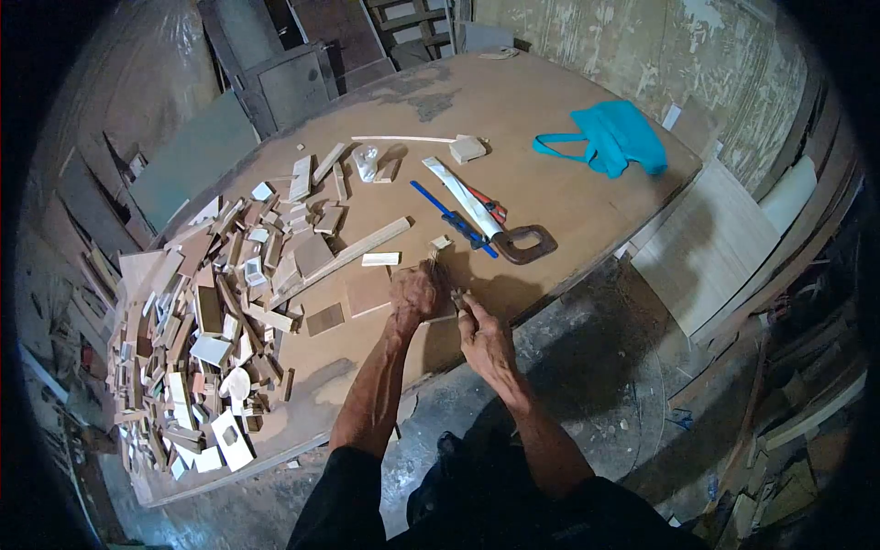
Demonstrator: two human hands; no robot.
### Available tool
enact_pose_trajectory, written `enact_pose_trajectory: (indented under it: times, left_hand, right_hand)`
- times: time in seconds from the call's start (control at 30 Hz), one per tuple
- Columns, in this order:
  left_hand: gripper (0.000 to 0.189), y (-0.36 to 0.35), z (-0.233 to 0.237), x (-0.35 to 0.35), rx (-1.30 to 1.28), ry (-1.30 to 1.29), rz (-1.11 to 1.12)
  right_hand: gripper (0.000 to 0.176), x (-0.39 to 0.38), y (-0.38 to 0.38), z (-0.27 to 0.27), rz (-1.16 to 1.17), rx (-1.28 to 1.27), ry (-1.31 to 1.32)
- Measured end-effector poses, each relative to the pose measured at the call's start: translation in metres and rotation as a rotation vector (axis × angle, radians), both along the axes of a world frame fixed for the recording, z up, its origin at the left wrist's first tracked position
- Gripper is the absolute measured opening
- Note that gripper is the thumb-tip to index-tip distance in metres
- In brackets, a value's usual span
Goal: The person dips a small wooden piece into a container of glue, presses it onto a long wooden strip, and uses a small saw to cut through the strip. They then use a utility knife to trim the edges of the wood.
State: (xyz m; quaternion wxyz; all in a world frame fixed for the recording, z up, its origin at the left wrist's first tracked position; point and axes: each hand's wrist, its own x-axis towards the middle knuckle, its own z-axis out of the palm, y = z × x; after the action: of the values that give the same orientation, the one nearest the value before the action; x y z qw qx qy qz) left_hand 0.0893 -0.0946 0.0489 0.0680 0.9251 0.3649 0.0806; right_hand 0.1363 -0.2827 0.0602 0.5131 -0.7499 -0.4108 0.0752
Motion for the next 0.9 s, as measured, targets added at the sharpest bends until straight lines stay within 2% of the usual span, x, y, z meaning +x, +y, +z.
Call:
enact_pose_trajectory:
  times: [0.17,0.27,0.37,0.47,0.53,0.7,0.8,0.9]
  left_hand:
    - [0.026,-0.011,0.001,0.001,-0.093,-0.177,0.062]
    - [0.027,-0.005,-0.008,0.0,0.038,-0.21,-0.029]
    - [0.027,0.004,-0.02,-0.003,0.024,-0.241,-0.06]
    - [0.026,0.007,-0.024,0.001,0.039,-0.011,-0.015]
    - [0.025,0.005,-0.017,-0.001,-0.016,-0.066,-0.015]
    - [0.025,-0.001,-0.011,-0.003,0.005,-0.131,-0.032]
    - [0.026,0.006,-0.018,-0.004,0.0,-0.084,-0.007]
    - [0.027,-0.002,0.001,0.003,0.01,-0.084,-0.019]
  right_hand:
    - [0.036,-0.001,-0.01,0.013,0.036,-0.13,0.068]
    - [0.035,-0.006,-0.03,0.015,0.044,-0.137,0.075]
    - [0.033,-0.004,-0.031,0.025,0.023,-0.1,0.057]
    - [0.031,0.003,-0.006,0.006,0.008,-0.004,-0.025]
    - [0.03,0.007,0.007,-0.001,-0.016,-0.03,-0.033]
    - [0.038,-0.001,-0.035,0.012,0.045,-0.189,0.069]
    - [0.04,0.006,-0.018,0.005,0.044,-0.044,0.0]
    - [0.034,0.013,0.0,0.001,0.049,-0.133,0.097]
